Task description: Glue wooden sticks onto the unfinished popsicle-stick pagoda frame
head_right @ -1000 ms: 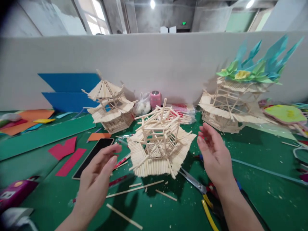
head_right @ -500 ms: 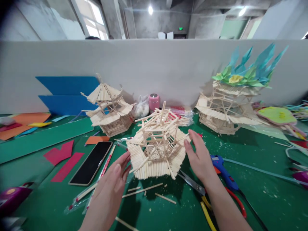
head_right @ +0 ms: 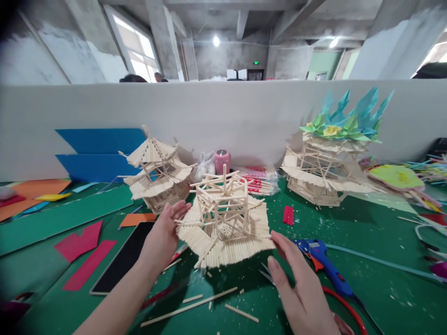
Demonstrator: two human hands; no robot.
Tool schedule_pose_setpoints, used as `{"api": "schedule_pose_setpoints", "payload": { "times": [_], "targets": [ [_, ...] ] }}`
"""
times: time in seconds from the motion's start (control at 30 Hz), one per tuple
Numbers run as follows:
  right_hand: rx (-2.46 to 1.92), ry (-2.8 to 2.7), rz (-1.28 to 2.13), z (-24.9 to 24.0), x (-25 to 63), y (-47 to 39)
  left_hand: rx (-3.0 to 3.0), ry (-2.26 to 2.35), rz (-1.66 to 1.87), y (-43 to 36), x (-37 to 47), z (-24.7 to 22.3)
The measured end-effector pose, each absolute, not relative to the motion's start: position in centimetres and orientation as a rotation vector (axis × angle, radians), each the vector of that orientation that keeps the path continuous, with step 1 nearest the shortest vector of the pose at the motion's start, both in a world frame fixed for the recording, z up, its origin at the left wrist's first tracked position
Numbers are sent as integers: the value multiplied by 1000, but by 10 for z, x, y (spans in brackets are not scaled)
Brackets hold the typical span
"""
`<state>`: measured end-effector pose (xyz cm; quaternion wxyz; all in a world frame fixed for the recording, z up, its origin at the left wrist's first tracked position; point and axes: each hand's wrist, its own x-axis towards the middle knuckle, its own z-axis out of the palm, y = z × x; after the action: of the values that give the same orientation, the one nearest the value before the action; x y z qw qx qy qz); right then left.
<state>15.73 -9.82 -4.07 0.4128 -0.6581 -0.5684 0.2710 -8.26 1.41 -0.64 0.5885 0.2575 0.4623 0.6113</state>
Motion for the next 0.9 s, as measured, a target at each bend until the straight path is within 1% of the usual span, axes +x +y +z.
{"api": "schedule_pose_setpoints", "payload": {
  "times": [0.23,0.3,0.43,0.47,0.53,0.67,0.77,0.9],
  "targets": [
    [-1696,-1466,674,-40,158,-106,745,1085,1414,32,-76,-10],
    [-1705,-1435,593,-36,159,-110,813,1115,1426,37,-79,-14],
    [-1744,-1398,305,-31,156,-120,1038,1208,1534,30,-93,-21],
    [-1756,-1478,294,-32,153,-123,1117,1230,1564,23,-98,-21],
    [-1731,-1763,379,-38,144,-127,1284,1265,1587,5,-107,-21],
    [-1658,-2286,576,-53,122,-128,1578,1308,1491,-35,-124,-23],
    [-1750,-2449,566,-58,108,-120,1924,1336,1339,-56,-133,-30],
    [-1800,-2534,528,-53,97,-108,2063,1336,1242,-71,-141,-35]
  ]
}}
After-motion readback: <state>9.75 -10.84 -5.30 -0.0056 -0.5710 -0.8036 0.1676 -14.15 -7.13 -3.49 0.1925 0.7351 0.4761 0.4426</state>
